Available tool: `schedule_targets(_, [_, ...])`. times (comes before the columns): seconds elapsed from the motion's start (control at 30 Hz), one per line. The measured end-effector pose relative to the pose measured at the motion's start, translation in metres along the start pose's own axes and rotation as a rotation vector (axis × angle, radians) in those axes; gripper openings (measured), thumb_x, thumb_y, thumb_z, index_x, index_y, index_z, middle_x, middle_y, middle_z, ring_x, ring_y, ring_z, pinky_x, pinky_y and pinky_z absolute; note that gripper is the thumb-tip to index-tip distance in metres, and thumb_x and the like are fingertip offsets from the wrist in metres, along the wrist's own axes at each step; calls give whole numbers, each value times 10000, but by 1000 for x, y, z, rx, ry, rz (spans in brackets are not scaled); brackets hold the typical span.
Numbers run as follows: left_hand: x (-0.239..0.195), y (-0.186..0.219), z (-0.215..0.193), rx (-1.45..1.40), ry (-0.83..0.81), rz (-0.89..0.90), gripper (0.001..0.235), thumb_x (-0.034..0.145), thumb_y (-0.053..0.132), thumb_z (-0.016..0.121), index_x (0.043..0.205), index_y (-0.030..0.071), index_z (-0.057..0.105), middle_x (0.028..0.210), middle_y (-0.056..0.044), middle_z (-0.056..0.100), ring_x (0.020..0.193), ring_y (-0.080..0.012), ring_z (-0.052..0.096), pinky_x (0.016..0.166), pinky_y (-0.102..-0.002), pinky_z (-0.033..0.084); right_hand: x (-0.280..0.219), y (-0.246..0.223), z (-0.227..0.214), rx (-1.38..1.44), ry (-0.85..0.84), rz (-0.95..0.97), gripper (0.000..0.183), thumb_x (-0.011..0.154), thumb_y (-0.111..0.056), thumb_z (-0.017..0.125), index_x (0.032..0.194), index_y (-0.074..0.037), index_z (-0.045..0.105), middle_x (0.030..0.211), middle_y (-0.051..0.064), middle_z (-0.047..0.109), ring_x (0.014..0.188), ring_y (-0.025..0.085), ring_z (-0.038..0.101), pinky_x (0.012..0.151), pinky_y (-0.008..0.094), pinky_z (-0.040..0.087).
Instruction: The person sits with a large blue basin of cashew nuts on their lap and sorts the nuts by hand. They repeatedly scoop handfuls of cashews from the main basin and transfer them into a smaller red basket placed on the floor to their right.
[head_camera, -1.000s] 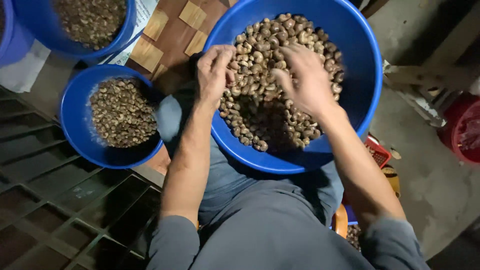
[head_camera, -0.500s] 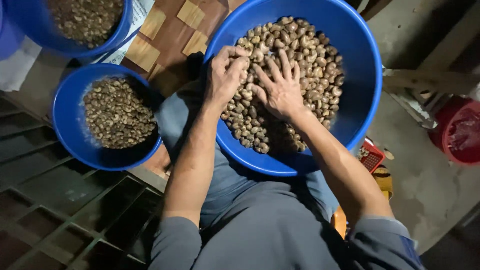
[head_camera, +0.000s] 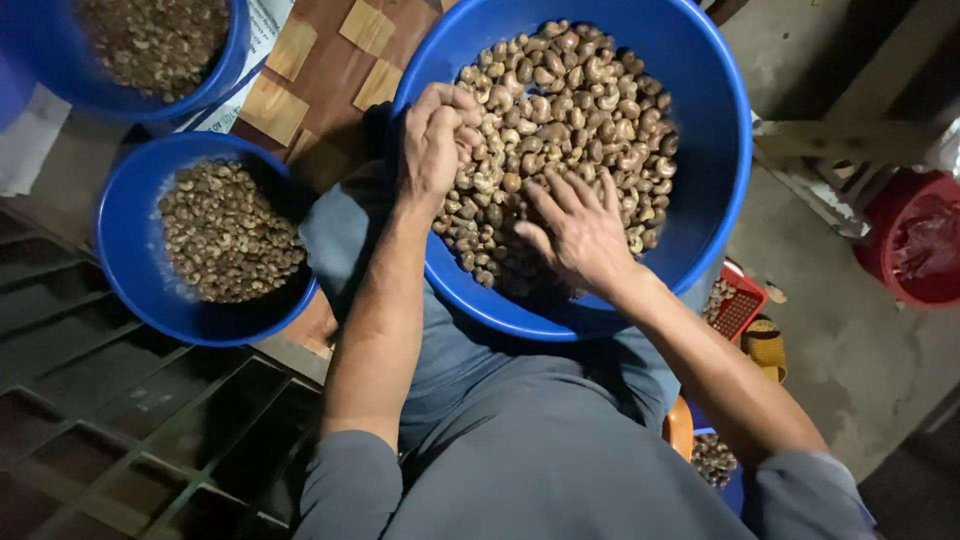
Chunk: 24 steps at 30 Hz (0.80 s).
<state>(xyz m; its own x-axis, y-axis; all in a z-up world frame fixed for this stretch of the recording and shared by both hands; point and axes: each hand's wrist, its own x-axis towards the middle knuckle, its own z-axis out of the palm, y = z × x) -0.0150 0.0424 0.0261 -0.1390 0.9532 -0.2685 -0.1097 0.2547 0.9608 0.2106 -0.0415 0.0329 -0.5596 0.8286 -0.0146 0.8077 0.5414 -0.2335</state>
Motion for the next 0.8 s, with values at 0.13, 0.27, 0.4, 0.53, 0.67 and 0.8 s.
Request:
schedule_targets(0.13, [-2,10,0,-56,76,-64,162,760,167,473,851,113,596,672,-54,627,482,-100,518,376,-213,302,56,-10,7,51,75,7,697,1089,-614,350,1536,-99,494,1477,211,570,1352,411,521,1171,616,257])
schedule_targets(0.27, [0,4,-3,-181,99,-121,157,764,135,464,846,93,591,642,-76,578,453,-108,425,392,-242,325,100,-39,18,73,-493,65,821,1001,-706,90,1659,-224,-1,1723,140,-24,1575,316,-71,1241,592,-33])
schedule_targets(0.4, [5,-3,-6,-78,81,-61,175,806,162,431,836,89,588,700,-87,625,467,-119,517,420,-240,357,45,-41,56,-15,-28,-146,803,1066,-663,355,1669,-141,264,1712,177,238,1586,345,208,1251,589,132])
schedule_targets(0.53, [11,-10,3,-31,-23,-90,160,801,97,395,732,110,538,636,-52,535,479,-99,464,404,-217,275,4,-29,52,-72,-45,-181,790,1023,-711,400,1646,-227,349,1696,166,286,1576,350,226,1239,595,207])
schedule_targets(0.67, [11,-21,0,551,-90,184,281,890,149,405,619,200,455,609,15,477,590,-158,469,562,-371,361,-23,-23,47,-75,-64,-220,798,1016,-714,376,1618,-191,413,1690,136,318,1572,368,226,1260,573,187])
schedule_targets(0.8, [18,-33,10,633,-103,-45,314,1068,227,344,804,191,510,606,103,445,441,-53,409,348,-219,331,-40,-28,48,-56,-7,-184,803,996,-722,431,1579,-171,475,1666,146,374,1561,346,282,1265,532,211])
